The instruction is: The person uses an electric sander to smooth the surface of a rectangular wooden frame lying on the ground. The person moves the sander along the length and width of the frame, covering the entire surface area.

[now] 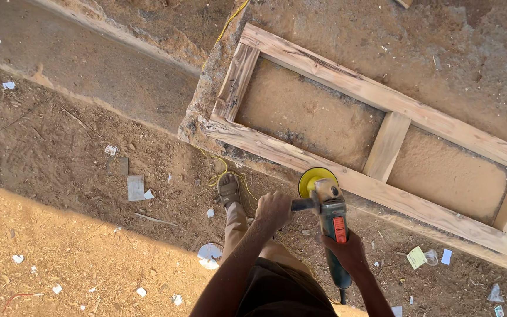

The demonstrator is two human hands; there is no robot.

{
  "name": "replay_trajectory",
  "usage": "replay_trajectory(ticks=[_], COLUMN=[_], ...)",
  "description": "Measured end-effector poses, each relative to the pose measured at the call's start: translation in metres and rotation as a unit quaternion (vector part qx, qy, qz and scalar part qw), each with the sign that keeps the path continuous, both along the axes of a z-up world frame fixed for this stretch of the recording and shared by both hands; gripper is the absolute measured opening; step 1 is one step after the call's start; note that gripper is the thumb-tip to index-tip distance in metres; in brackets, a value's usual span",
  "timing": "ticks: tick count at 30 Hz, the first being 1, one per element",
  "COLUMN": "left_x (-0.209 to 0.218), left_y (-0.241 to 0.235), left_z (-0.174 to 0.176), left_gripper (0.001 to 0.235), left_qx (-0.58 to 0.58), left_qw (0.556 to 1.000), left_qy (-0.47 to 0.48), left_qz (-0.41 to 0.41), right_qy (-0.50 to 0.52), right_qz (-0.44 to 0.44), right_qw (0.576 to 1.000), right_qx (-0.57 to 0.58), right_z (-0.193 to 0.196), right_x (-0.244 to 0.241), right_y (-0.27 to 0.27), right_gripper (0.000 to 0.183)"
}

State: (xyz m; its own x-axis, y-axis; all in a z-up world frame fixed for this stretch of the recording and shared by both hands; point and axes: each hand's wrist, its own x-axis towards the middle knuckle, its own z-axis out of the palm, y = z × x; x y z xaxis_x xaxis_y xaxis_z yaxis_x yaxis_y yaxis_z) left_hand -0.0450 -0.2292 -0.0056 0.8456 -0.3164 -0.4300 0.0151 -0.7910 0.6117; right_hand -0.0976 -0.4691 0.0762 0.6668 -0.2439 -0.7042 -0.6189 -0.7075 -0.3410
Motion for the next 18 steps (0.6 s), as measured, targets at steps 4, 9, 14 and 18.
replay_trajectory(ticks=[4,9,14,18], left_x=[0.01,0.015,0.014,0.005], left_y=[0.086,0.197,0.199,0.151], left_z=[0.011,0.019,0.02,0.013], left_gripper=[0.031,0.027,0.03,0.033], left_qx=[0.033,0.09,0.089,0.07], left_qw=[0.992,0.966,0.957,0.963], left_qy=[0.071,0.098,0.145,0.149], left_qz=[0.098,0.222,0.233,0.215], right_qy=[0.015,-0.017,0.002,-0.008], right_qz=[0.071,0.202,0.224,0.186], right_qw=[0.997,0.977,0.973,0.982], right_qx=[0.026,0.072,0.05,0.033], right_z=[0.005,0.013,0.02,0.022], right_x=[0.057,0.122,0.129,0.106], right_y=[0.081,0.194,0.205,0.155], right_gripper=[0.05,0.06,0.063,0.065])
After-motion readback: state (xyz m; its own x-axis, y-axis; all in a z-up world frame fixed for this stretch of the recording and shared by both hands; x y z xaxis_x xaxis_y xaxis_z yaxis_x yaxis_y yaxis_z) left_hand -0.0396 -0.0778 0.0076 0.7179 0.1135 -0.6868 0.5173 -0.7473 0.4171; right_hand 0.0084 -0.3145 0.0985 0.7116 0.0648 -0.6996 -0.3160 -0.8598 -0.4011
